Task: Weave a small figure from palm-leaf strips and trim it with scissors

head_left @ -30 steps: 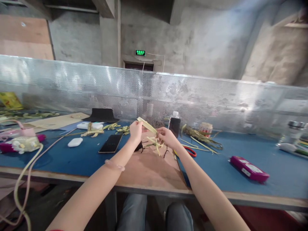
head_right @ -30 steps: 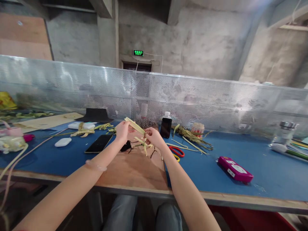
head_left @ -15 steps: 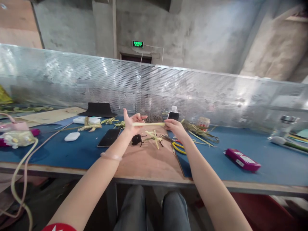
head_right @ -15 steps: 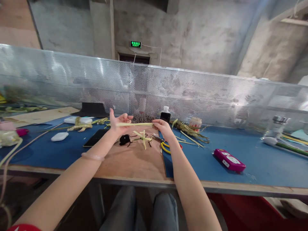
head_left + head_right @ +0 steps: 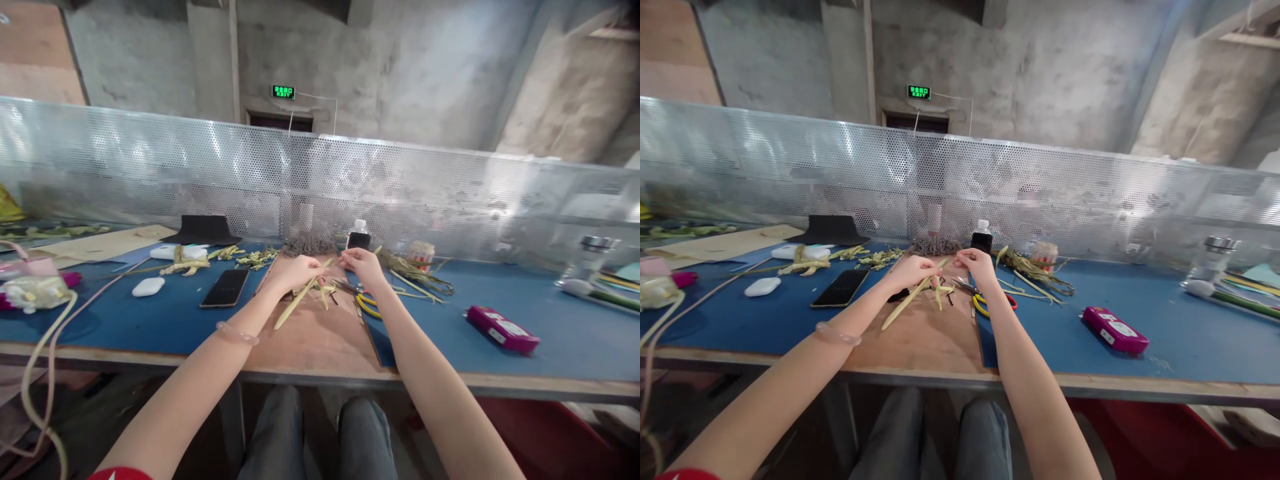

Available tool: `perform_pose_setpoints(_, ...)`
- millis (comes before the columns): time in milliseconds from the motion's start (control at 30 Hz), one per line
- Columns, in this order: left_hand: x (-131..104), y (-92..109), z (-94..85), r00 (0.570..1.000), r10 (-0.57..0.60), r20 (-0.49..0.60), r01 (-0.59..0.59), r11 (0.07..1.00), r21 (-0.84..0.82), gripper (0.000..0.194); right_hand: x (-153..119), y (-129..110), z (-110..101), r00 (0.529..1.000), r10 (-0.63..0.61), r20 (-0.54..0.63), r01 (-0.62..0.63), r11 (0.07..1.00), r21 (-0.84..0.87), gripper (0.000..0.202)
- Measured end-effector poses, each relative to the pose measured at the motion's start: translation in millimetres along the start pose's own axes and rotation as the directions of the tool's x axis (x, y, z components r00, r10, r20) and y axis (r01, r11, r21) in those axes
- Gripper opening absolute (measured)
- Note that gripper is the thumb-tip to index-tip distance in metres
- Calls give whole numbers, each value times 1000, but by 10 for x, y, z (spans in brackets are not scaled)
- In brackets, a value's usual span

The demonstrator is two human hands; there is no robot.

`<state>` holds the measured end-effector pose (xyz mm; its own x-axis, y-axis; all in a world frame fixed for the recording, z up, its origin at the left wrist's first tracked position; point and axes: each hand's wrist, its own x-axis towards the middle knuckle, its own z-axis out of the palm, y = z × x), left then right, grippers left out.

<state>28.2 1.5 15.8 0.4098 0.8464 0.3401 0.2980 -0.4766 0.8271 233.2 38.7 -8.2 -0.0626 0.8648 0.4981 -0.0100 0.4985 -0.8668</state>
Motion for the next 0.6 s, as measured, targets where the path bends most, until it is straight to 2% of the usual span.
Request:
perform_pose_setpoints(67, 28, -25, -29, 1000, 2, 5, -2, 1000, -5, 27, -14, -3, -71, 1000, 20, -1, -20, 999, -33, 35)
perform_pose_setpoints(167, 54, -49, -31, 1000, 9, 5, -9, 1000, -28, 33, -71, -24, -119, 989, 100, 107, -86, 988, -132, 33)
perform_pose_setpoints(233, 49, -43, -9, 1000, 17, 2, -17, 999, -36, 38, -94, -42, -98, 983, 123, 137, -95, 976, -196, 30)
perform_pose_setpoints(400, -13, 19, 83, 1000, 19, 9, -19, 1000, 1, 38, -87, -87, 66, 999, 21, 46, -10, 974, -226, 40)
perform_pose_setpoints(600, -65, 103, 176, 1000, 10, 9, -10, 998, 56, 33, -138, -130, 195, 992, 21, 126, -2, 989, -148, 38)
